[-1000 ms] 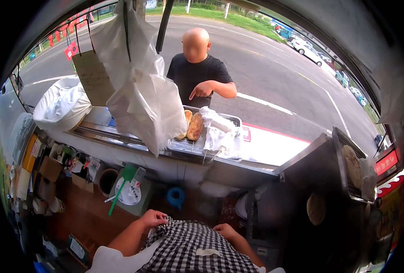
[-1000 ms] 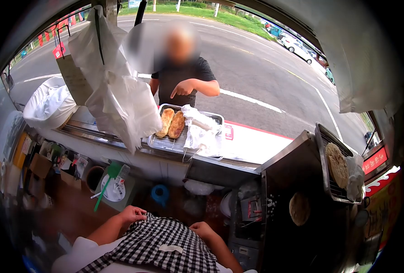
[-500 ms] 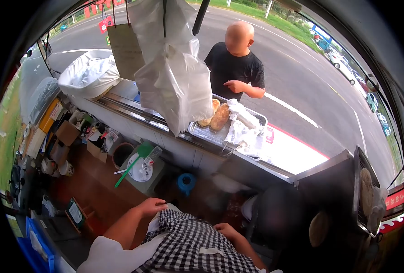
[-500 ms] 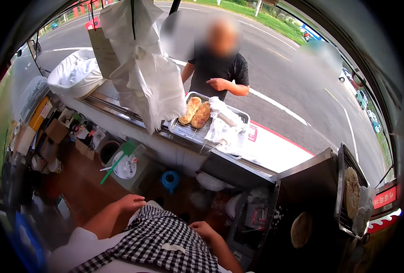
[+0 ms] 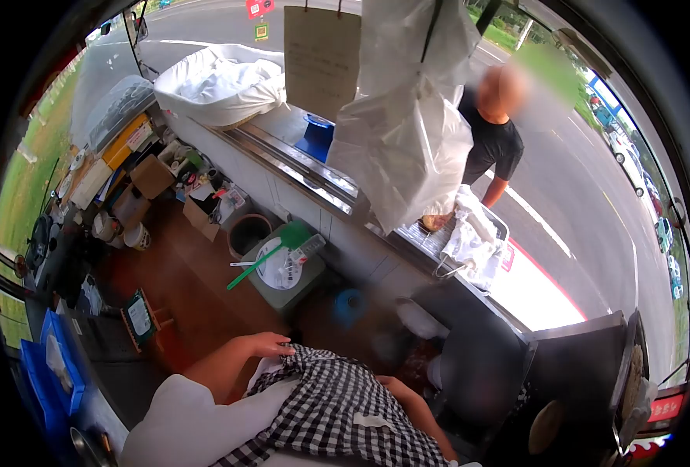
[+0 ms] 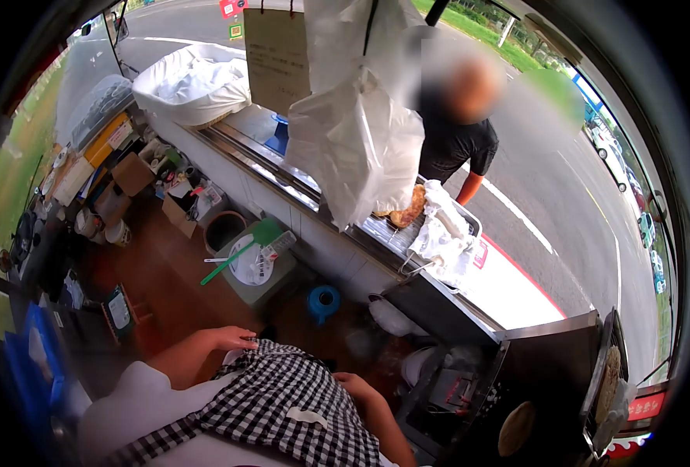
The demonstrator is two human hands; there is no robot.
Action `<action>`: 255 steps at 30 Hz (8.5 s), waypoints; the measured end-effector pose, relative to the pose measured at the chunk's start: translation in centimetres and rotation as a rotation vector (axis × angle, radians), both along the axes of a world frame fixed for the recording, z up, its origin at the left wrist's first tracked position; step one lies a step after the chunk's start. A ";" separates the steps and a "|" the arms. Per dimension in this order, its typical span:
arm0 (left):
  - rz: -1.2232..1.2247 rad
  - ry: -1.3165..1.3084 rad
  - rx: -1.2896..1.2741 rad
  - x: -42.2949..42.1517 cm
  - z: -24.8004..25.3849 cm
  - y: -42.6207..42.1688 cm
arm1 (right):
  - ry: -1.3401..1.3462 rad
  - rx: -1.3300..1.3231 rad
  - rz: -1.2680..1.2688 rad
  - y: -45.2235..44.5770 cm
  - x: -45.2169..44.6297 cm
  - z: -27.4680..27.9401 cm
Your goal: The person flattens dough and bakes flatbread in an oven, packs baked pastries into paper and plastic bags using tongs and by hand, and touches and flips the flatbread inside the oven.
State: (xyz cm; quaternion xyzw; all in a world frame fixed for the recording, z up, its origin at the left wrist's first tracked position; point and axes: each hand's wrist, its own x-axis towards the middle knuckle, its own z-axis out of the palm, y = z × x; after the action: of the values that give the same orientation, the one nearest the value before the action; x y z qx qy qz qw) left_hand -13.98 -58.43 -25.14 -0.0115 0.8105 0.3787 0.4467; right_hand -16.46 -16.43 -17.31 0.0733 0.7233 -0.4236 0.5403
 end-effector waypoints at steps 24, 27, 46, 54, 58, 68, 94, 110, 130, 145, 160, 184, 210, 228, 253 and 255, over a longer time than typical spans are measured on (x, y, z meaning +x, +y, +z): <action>1.015 0.998 -0.172 -2.9 20.2 -15.8 | 0.544 -0.208 0.166 -19.5 -12.3 6.1; 1.139 1.149 -0.130 -3.3 21.6 -17.2 | 0.421 -0.295 0.076 -19.7 -13.9 5.5; 0.984 2.522 -0.411 -11.8 57.2 -33.1 | 0.665 -0.182 0.065 -27.3 -15.4 6.7; 0.704 2.827 -0.564 -15.8 66.2 -37.5 | 0.785 -0.180 0.001 -32.0 -16.0 -0.7; 0.645 2.832 -0.581 -16.5 67.0 -37.9 | 0.803 -0.112 -0.033 -33.2 -14.9 0.4; 0.568 2.829 -0.685 -16.9 66.5 -38.7 | 0.648 -0.203 -0.215 -33.7 -12.2 1.9; 0.397 2.771 -1.131 -12.6 70.3 -37.8 | 0.603 -0.126 -0.234 -31.3 -11.7 2.2; 0.340 1.928 -0.872 -5.6 51.3 -33.3 | 0.749 -0.218 -0.157 -31.7 -14.4 3.4; 0.757 1.224 -0.050 -7.5 28.8 -19.5 | 0.425 -0.349 -0.268 -26.2 -12.6 7.2; 0.853 0.780 0.358 -8.9 23.6 -9.2 | 0.620 -0.487 0.001 -27.9 -15.2 11.3; 0.942 -0.187 1.383 -12.1 18.8 -1.5 | 0.248 -0.571 -0.658 -20.5 -14.6 12.6; 0.689 -0.141 0.944 -15.7 18.8 7.8 | 0.455 -0.319 -0.747 -15.7 -12.3 8.9; 0.665 -0.059 0.802 -18.0 16.8 21.5 | 0.511 -0.328 -1.018 -6.0 -13.0 5.4; 0.870 -0.104 0.756 -23.3 15.2 28.4 | 0.419 -0.265 -0.865 0.8 -21.0 4.3; 0.764 -0.099 0.754 -25.1 14.9 26.0 | 0.628 -0.426 -1.117 -1.1 -19.4 4.4; 0.720 -0.079 0.747 -25.1 14.7 25.9 | 0.478 -0.592 -1.134 -0.6 -18.9 5.6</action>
State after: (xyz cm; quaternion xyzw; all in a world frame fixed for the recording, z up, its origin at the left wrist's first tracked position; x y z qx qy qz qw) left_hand -39.09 -32.55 -10.43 -0.1437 0.5474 0.7711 0.2917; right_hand -35.37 -17.03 -11.71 0.1945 0.5262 -0.8258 0.0578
